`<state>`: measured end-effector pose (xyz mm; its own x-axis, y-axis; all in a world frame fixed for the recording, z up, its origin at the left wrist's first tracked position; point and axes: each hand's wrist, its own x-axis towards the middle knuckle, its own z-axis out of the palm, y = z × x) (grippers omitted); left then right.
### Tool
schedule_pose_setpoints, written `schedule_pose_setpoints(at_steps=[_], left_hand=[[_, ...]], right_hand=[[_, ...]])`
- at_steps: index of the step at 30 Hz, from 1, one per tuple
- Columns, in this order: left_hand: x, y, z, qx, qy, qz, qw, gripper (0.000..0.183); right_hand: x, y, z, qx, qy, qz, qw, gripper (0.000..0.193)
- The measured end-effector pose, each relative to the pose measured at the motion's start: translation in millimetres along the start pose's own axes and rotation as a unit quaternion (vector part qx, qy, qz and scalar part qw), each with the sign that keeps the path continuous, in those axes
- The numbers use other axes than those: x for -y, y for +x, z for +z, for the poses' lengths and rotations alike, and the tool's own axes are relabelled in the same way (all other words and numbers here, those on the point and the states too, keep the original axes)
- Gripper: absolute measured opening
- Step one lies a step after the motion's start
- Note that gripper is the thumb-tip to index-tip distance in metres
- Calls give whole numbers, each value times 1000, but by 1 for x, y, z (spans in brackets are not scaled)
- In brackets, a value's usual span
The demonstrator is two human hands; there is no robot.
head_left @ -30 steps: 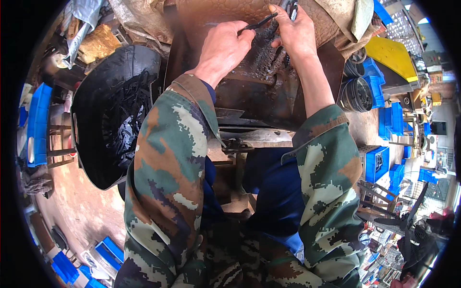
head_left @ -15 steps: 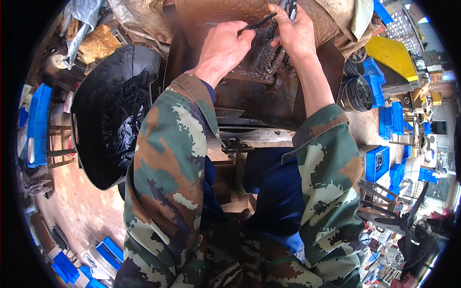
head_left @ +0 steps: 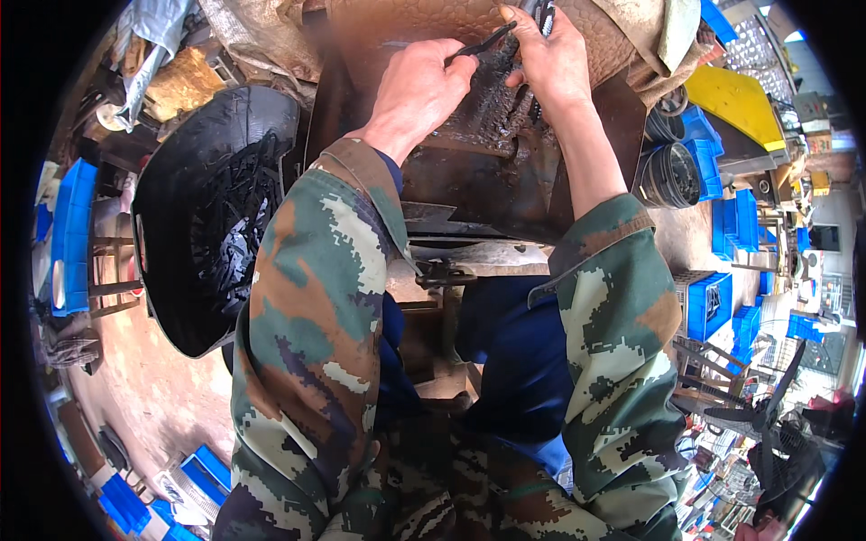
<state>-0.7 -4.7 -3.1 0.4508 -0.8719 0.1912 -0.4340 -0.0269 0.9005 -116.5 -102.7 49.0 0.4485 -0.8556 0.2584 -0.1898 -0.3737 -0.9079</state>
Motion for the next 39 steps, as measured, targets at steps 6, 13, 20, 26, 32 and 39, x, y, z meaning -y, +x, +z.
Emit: schedule_pose_setpoints(at_steps=[6,13,20,26,32,39], left_hand=[[-1,-1,-1,3,0,-3,1000,30],[0,0,0,5,-3,0,1000,30],[-3,-1,-1,11,-6,-6,1000,30],[-6,-4,-4,0,-14,-10,1000,29],[-24,-7,-12,-20,-45,15,999,28],[-56,-19,-29,-43,-52,48,997,29]], right_hand=[[2,-1,0,-1,-14,5,1000,25],[0,0,-1,-4,-8,2,1000,25],[1,-1,-1,-4,-11,4,1000,25],[0,-2,1,-3,-15,11,1000,26],[-16,10,-1,-1,-13,-14,1000,37],[-6,-1,-1,-6,17,29,999,35]])
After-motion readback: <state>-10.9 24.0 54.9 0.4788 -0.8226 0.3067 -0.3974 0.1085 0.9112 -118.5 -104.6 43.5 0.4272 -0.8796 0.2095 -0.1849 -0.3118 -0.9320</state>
